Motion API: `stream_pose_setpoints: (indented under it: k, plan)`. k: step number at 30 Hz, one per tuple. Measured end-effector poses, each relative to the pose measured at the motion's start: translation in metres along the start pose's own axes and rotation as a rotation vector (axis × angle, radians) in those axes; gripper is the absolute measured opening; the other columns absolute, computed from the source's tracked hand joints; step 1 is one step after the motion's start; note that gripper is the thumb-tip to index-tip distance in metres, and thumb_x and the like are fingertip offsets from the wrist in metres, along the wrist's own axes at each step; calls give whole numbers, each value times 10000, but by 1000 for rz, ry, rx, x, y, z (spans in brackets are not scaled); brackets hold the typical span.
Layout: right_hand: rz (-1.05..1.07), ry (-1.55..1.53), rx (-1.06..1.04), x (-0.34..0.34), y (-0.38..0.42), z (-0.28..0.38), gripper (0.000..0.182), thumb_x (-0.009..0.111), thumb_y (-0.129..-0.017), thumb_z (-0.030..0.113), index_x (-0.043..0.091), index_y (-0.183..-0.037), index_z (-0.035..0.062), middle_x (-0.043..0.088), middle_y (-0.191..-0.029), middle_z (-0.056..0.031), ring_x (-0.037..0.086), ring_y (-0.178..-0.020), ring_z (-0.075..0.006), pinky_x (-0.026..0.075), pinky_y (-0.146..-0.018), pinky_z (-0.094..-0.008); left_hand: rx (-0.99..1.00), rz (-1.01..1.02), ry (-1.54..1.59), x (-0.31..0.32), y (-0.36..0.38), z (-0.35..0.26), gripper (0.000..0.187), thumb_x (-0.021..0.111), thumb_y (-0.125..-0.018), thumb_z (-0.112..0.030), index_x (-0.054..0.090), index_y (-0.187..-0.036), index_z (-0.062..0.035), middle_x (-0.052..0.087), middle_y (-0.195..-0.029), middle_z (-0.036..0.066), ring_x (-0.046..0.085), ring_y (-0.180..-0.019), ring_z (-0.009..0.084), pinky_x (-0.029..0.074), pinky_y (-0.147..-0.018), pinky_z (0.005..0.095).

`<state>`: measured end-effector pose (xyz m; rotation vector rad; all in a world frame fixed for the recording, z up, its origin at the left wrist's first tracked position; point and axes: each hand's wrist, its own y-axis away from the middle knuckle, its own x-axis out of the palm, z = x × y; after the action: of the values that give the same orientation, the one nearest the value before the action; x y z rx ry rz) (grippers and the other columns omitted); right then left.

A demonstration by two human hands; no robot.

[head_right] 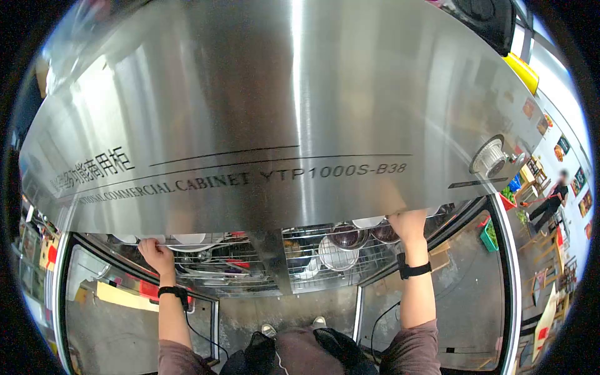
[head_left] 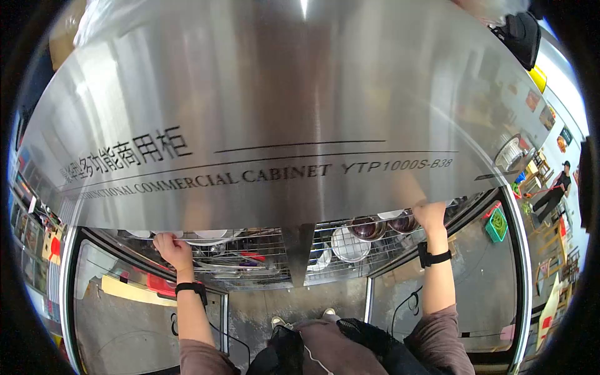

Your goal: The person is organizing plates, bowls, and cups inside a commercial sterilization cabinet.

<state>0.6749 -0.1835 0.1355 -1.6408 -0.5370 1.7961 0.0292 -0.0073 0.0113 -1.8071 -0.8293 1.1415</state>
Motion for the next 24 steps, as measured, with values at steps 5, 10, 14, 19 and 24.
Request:
stream_pose_setpoints:
  k: [5, 10, 14, 19, 24]
  plan:
    - [183, -27, -104, 14, -25, 76, 367, 712, -809, 115, 729, -1168, 38, 725, -1130, -186, 661, -1107, -409, 520, -946, -509, 27, -50, 61, 5, 3, 7, 160, 527, -679, 42, 524, -826, -20, 518, -860, 173, 507, -919, 418, 424, -817, 531]
    - [452, 3, -82, 21, -61, 135, 412, 713, -811, 96, 700, -1218, 34, 686, -1223, -211, 622, -1176, -412, 493, -1008, -507, 61, -39, 107, 3, 3, 12, 125, 538, -694, 28, 544, -809, -23, 519, -852, 183, 523, -902, 431, 440, -794, 542]
    - [217, -44, -147, 52, -64, 127, 412, 716, -812, 97, 697, -1218, 35, 679, -1232, -214, 614, -1184, -414, 485, -1018, -510, 72, -10, 138, -2, 2, 13, 139, 548, -715, 39, 554, -839, -25, 535, -848, 180, 523, -887, 433, 436, -802, 526]
    - [138, -82, -179, 65, -65, 132, 412, 720, -813, 99, 693, -1219, 35, 670, -1243, -219, 605, -1193, -416, 476, -1031, -513, 54, -17, 190, -3, 0, 13, 153, 565, -689, 48, 565, -822, -28, 531, -838, 173, 523, -871, 421, 444, -765, 513]
    - [108, -123, -198, 72, -56, 141, 412, 724, -813, 100, 690, -1219, 36, 662, -1254, -223, 595, -1203, -419, 467, -1043, -515, 71, -9, 217, -7, -2, 14, 175, 571, -676, 58, 573, -827, -30, 527, -834, 171, 521, -858, 414, 451, -762, 509]
